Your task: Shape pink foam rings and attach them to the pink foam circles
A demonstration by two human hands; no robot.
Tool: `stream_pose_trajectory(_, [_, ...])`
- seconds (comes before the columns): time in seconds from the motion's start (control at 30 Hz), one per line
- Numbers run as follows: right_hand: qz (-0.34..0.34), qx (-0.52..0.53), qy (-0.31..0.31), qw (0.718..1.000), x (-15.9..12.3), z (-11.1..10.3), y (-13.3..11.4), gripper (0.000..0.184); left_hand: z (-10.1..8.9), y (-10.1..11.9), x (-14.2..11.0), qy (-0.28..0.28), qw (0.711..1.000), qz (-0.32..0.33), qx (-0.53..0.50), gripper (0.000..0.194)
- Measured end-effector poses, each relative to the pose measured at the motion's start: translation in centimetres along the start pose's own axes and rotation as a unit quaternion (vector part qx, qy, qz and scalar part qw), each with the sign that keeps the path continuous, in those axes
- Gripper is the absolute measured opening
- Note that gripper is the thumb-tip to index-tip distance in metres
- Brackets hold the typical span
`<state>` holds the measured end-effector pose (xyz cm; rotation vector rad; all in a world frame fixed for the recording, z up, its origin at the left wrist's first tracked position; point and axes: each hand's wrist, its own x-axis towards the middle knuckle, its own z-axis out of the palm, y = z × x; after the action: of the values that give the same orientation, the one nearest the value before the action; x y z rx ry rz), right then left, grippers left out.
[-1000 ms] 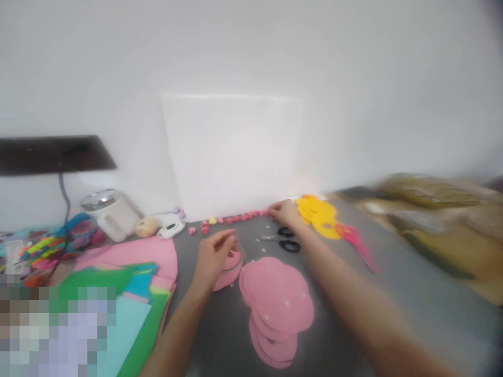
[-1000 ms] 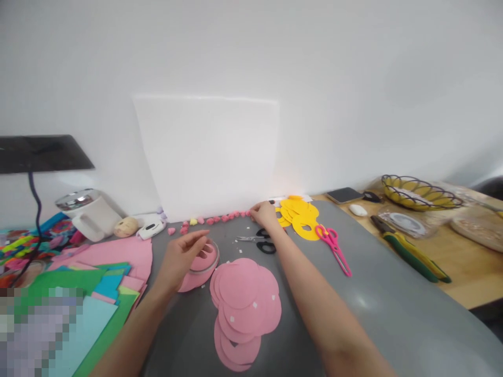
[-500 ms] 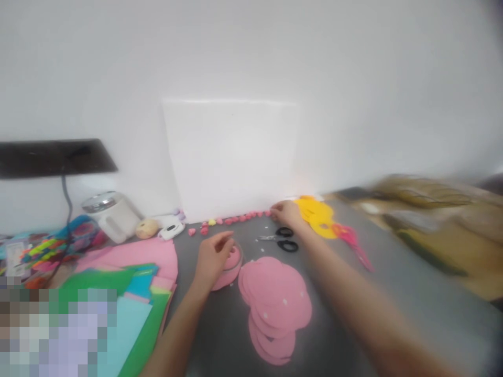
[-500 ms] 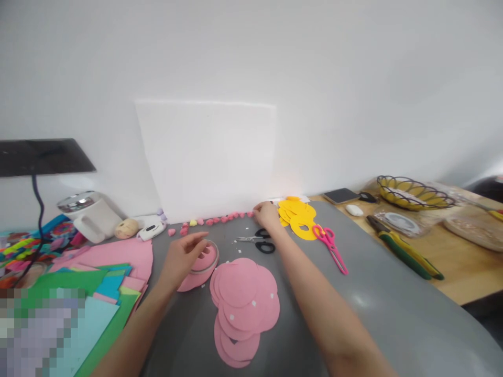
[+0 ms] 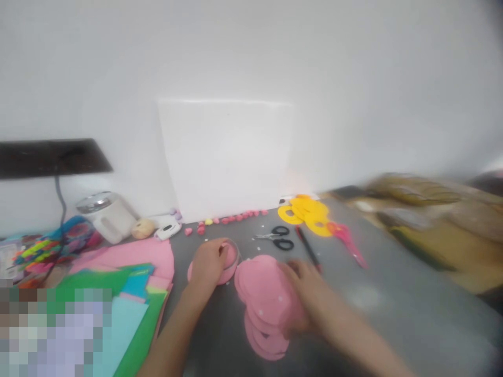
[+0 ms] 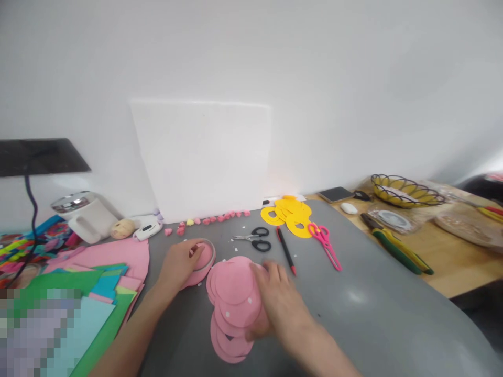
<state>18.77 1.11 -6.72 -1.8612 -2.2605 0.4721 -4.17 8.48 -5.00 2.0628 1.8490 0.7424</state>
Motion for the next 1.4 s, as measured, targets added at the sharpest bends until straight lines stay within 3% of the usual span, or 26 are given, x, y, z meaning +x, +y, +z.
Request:
stream_pose_trajectory(0.1, [-0.036,-0.007,0.016,0.999,-1.8,3.8,0.8,0.122,0.3,0.2,-0.1,-0.002,0.998,0.056,0.032,0.029])
stream_pose_trajectory(0.23, [-0.077,0.009,0.026,0.997,-1.9,6.0,2.5,0.107,0.9,0.3,-0.2,-0.043,0.978,0.199,0.046,0.022])
stream_pose_trajectory(0.4, [-0.089,0.047,0.072,0.992,-0.5,2.7,2.1,0.067,1.0,0.1,-0.1,-0.064,0.981,0.165,0.078,0.016])
stream_pose_trajectory(0.5, [-0.111,0.099,0.08,0.986,1.2,-0.1,1.0,0.019,0.9,0.1,0.1,-0.043,0.988,0.137,0.063,0.018])
stream_pose_trajectory(0.53, [-0.102,0.112,0.084,0.985,1.9,-0.8,0.7,0.012,0.9,0.1,0.1,-0.035,0.989,0.133,0.056,0.018])
stream_pose_trajectory(0.7, [0.063,0.063,0.03,0.996,5.1,-1.6,-0.9,0.033,1.2,-0.2,0.2,-0.021,0.987,0.16,0.024,0.017])
stream_pose_trajectory(0.77, [0.09,0.038,0.011,0.995,5.7,-1.2,-1.2,0.038,1.4,-0.4,0.2,-0.031,0.986,0.165,0.017,0.016])
stream_pose_trajectory(0.9, [0.089,0.032,0.007,0.996,5.9,-1.0,-1.3,0.032,1.7,-0.6,0.0,-0.049,0.983,0.175,0.018,0.018])
stream_pose_trajectory(1.07, [0.076,0.051,0.035,0.995,5.7,-1.4,-1.2,0.009,2.0,-0.9,-0.1,-0.062,0.974,0.217,0.02,0.016])
stream_pose_trajectory(1.2, [0.07,0.086,0.068,0.991,5.6,-1.3,-0.8,0.013,1.8,-0.4,-0.3,-0.076,0.965,0.251,-0.008,0.024])
stream_pose_trajectory(1.33, [0.056,0.123,0.081,0.988,5.8,-1.1,-0.1,0.02,1.6,1.1,-0.9,-0.113,0.956,0.269,-0.036,0.058])
stream_pose_trajectory(1.4, [0.049,0.14,0.079,0.986,6.0,-0.9,0.2,0.022,1.6,1.6,-1.1,-0.132,0.953,0.27,-0.035,0.055])
